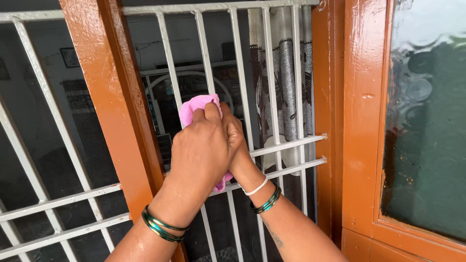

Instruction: The person uses a pink cloth to wipe the wooden frame and the white metal security bars of a window. They systematically clean the horizontal and vertical bars, as well as the surrounding wooden frame, ensuring all surfaces are wiped down.

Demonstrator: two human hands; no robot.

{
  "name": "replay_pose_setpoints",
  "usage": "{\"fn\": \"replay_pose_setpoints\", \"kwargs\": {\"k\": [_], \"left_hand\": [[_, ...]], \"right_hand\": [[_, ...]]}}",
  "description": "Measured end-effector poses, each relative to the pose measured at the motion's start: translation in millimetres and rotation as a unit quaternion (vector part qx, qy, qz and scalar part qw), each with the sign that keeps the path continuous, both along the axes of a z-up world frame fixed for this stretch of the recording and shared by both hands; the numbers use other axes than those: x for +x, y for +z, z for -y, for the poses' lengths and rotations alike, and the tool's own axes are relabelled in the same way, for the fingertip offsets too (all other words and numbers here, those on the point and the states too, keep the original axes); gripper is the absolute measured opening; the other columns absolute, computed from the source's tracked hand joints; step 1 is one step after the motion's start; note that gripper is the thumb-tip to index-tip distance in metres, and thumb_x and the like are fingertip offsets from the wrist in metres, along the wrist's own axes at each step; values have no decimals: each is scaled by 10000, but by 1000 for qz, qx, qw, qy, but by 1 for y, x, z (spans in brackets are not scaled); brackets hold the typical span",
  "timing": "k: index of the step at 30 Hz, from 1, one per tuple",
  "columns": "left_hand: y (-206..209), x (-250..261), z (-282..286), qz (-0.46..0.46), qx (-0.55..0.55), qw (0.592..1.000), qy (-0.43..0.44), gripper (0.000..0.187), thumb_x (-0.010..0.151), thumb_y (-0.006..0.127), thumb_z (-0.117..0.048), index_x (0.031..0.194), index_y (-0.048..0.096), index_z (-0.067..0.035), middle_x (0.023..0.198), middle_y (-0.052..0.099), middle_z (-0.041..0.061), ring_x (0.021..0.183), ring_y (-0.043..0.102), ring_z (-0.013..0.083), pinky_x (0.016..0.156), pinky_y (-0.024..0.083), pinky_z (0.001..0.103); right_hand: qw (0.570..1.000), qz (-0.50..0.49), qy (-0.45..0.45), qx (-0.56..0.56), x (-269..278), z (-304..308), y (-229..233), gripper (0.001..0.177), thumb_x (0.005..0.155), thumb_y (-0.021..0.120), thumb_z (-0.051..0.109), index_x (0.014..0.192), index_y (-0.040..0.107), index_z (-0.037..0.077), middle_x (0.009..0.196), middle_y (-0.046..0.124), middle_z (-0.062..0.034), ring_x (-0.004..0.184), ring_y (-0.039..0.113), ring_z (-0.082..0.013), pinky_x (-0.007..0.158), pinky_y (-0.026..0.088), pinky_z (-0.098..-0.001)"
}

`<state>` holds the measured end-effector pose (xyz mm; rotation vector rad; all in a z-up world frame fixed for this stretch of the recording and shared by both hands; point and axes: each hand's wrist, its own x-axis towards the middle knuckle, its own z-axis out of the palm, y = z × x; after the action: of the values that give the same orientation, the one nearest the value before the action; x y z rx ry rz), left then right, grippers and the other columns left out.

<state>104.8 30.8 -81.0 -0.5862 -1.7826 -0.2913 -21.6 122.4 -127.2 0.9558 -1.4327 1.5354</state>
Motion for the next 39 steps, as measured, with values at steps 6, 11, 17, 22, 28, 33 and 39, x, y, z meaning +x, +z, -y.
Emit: {"fn": "replay_pose_setpoints", "kwargs": {"k": [6,11,17,22,28,33,39], "left_hand": [[32,-4,7,17,-30,999,-11,569,908,647,-454,1112,545,68,997,619,296,841,684,463,663,589,506],[98,-28,11,-137,-15,990,-19,562,981,681,-437,1286,547,16,1099,595,292,933,658,451,706,576,507],[96,-42,-4,-189,43,981,9,587,774,824,-393,1167,606,-15,1019,603,241,741,692,384,576,576,454],[56,-39,-18,-178,51,983,22,522,759,816,-288,1110,603,35,952,588,229,610,696,311,480,566,353],[14,-24,-12,-100,23,995,-8,429,801,769,-240,1068,597,49,907,592,236,607,704,333,467,575,381],[-5,-3,-6,-29,13,999,7,424,801,742,-268,1032,600,57,894,610,241,602,710,335,453,576,388],[-10,15,-13,-96,-40,995,-5,432,858,713,-321,1057,610,48,910,614,243,661,684,326,457,558,372]], "right_hand": [[977,-105,-184,27,-40,5,72,270,1068,563,249,1196,566,12,1013,649,-142,931,617,-256,802,531,-388],[955,-240,-176,3,-114,1,163,239,1108,569,202,1235,543,2,1077,619,-145,1003,583,-254,891,513,-383],[949,-237,205,-36,-143,-20,157,218,1157,491,164,1298,526,1,1174,593,-116,1113,547,-210,1014,489,-364],[913,-128,385,-44,-109,-28,80,418,1074,354,216,1402,549,44,1274,653,-104,1193,636,-219,1058,530,-386],[906,-53,404,-112,-106,-21,3,508,1100,373,298,1491,505,2,1388,616,-159,1278,605,-270,1108,499,-423],[902,-58,417,-91,-80,-12,-22,564,1019,391,235,1554,425,58,1518,526,-128,1407,492,-225,1225,376,-374],[982,-133,121,-53,-2,-21,0,554,1109,403,331,1569,406,23,1576,492,-162,1491,454,-234,1283,354,-386]]}}
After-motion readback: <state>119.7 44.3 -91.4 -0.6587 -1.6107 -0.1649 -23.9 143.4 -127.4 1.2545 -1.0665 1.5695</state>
